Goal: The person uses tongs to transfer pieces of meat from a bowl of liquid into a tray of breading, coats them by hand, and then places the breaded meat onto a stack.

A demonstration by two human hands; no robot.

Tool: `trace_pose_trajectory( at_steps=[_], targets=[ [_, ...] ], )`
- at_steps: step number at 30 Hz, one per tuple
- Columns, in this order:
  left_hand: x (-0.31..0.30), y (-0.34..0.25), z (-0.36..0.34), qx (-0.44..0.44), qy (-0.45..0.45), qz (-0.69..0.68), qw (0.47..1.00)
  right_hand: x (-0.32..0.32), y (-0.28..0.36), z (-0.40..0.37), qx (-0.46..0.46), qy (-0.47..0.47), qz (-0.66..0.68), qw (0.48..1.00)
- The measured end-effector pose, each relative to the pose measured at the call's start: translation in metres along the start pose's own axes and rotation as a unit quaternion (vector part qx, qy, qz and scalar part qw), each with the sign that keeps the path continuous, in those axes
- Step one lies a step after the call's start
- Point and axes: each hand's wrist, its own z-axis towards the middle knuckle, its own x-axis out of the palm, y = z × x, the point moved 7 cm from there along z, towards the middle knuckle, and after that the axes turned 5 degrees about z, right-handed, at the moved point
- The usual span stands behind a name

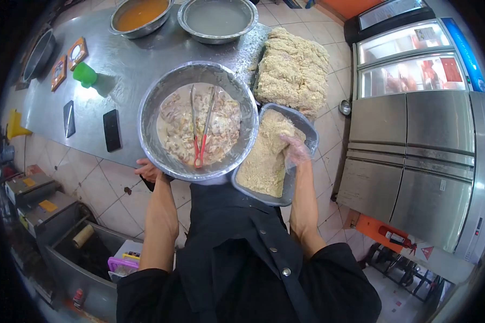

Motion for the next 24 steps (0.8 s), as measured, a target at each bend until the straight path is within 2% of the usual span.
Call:
trace_pose_trajectory(
  at_steps=[1, 3, 4, 6, 7, 8, 9, 10, 12, 13, 15, 16, 18, 19, 20, 22, 23, 24],
  targets=[
    [0.001, 0.000, -0.002, -0.005, 0.010, 0.006, 1.000, 0.004, 0.006, -0.003, -0.001, 0.000, -0.001, 1.000],
    [0.003, -0.001, 0.001, -0.004, 0.018, 0.002, 1.000, 0.007, 0.026, -0.014, 0.002, -0.061, -0.155, 0.986],
    [0.004, 0.001, 0.001, -0.003, 0.026, 0.000, 1.000, 0.011, 0.031, -0.019, 0.002, -0.062, -0.154, 0.986],
    [0.002, 0.001, -0.001, 0.001, 0.027, 0.000, 1.000, 0.031, 0.051, -0.027, -0.083, -0.012, -0.337, 0.938],
    [0.001, 0.000, -0.001, 0.002, 0.027, 0.000, 1.000, 0.050, 0.065, -0.040, -0.083, -0.013, -0.337, 0.938],
    [0.001, 0.000, -0.002, 0.002, 0.027, -0.001, 1.000, 0.073, 0.083, -0.059, -0.057, -0.062, -0.401, 0.912],
    [0.000, -0.002, -0.003, 0.004, 0.015, -0.007, 1.000, 0.082, 0.092, -0.070, -0.031, -0.110, -0.462, 0.879],
    [-0.003, -0.003, -0.002, 0.007, 0.003, -0.013, 1.000, 0.077, 0.090, -0.071, -0.032, -0.108, -0.462, 0.880],
    [0.007, 0.005, 0.007, 0.012, 0.018, -0.006, 1.000, 0.054, 0.089, -0.073, -0.081, -0.104, -0.356, 0.925],
    [0.013, 0.007, 0.009, 0.019, 0.036, 0.002, 0.999, 0.042, 0.082, -0.068, -0.080, -0.106, -0.355, 0.925],
    [-0.002, -0.004, -0.003, 0.001, 0.021, 0.013, 1.000, 0.011, 0.067, -0.058, -0.149, -0.073, -0.109, 0.980],
    [-0.009, -0.007, -0.008, -0.020, 0.004, 0.022, 1.000, -0.007, 0.046, -0.049, -0.153, -0.076, -0.108, 0.979],
    [-0.007, -0.006, -0.009, -0.010, -0.002, 0.023, 1.000, -0.030, -0.011, -0.027, -0.062, -0.094, 0.003, 0.994],
    [-0.005, -0.007, -0.007, -0.007, -0.012, 0.023, 1.000, -0.010, -0.004, -0.038, -0.071, -0.121, -0.155, 0.978],
    [-0.002, -0.007, -0.003, -0.008, -0.012, 0.016, 1.000, 0.002, 0.000, -0.040, -0.077, -0.116, -0.156, 0.978],
    [0.017, 0.010, 0.013, -0.006, 0.048, 0.020, 0.999, 0.022, -0.004, -0.054, -0.073, -0.070, 0.099, 0.990],
    [0.072, 0.042, 0.041, 0.080, -0.067, 0.039, 0.994, 0.056, 0.006, -0.075, -0.034, -0.095, 0.202, 0.974],
    [0.063, 0.039, 0.036, 0.049, -0.031, 0.034, 0.998, 0.048, -0.004, -0.076, -0.039, -0.096, 0.201, 0.974]
  ],
)
